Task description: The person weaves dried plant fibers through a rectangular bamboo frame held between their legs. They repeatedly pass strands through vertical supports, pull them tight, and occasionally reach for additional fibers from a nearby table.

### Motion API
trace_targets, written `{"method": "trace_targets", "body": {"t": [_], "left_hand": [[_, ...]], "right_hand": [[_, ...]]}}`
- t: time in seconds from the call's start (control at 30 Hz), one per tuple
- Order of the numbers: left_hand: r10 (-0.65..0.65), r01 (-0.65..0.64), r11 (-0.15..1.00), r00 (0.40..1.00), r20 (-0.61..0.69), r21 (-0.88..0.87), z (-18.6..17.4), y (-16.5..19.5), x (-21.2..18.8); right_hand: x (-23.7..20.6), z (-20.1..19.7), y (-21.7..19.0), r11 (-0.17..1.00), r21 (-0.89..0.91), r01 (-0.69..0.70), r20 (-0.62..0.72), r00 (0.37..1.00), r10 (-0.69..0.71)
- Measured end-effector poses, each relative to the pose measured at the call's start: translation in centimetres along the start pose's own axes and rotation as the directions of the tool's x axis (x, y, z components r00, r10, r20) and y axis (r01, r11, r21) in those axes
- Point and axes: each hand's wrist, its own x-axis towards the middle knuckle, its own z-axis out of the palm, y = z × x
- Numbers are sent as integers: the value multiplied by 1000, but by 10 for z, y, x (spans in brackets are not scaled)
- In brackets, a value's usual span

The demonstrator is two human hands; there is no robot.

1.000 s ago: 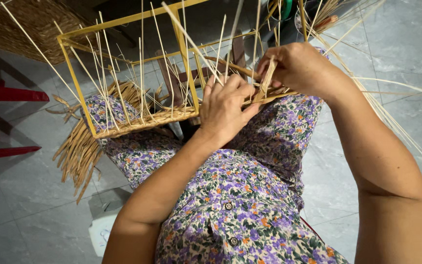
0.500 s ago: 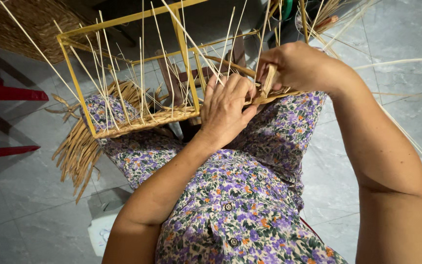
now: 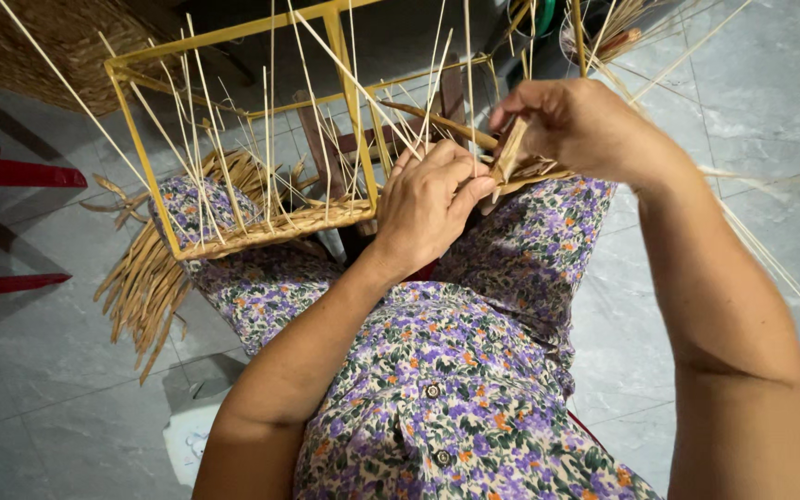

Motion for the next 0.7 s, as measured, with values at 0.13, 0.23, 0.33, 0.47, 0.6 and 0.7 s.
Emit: {"method": "trace_targets", "body": {"t": [0.13,0.23,0.33,0.47,0.6,0.7], "left_hand": [[-22,21,999,1000,-22,-32,-2,2,-1],[-52,52,998,999,-9,-22,-3,4,0],[-88,88,996,996,-12,17,-1,7,2],[-128,127,992,991,27,21,2,8,8],[-173,171,985,979,109,27,4,6,12],[-78,77,997,997,18,22,6,3,8]], "right_hand": [[-3,17,-3,937,-343,61,-51,995,-84],[-19,19,-25,864,-500,54,-137,981,-140],[-62,22,-50,783,-595,178,-444,740,-506],[-90,63,-38,936,-164,-313,-557,812,174],[-63,99,9,959,247,-137,-285,936,207],[-57,111,31,761,649,3,-218,959,183]]}}
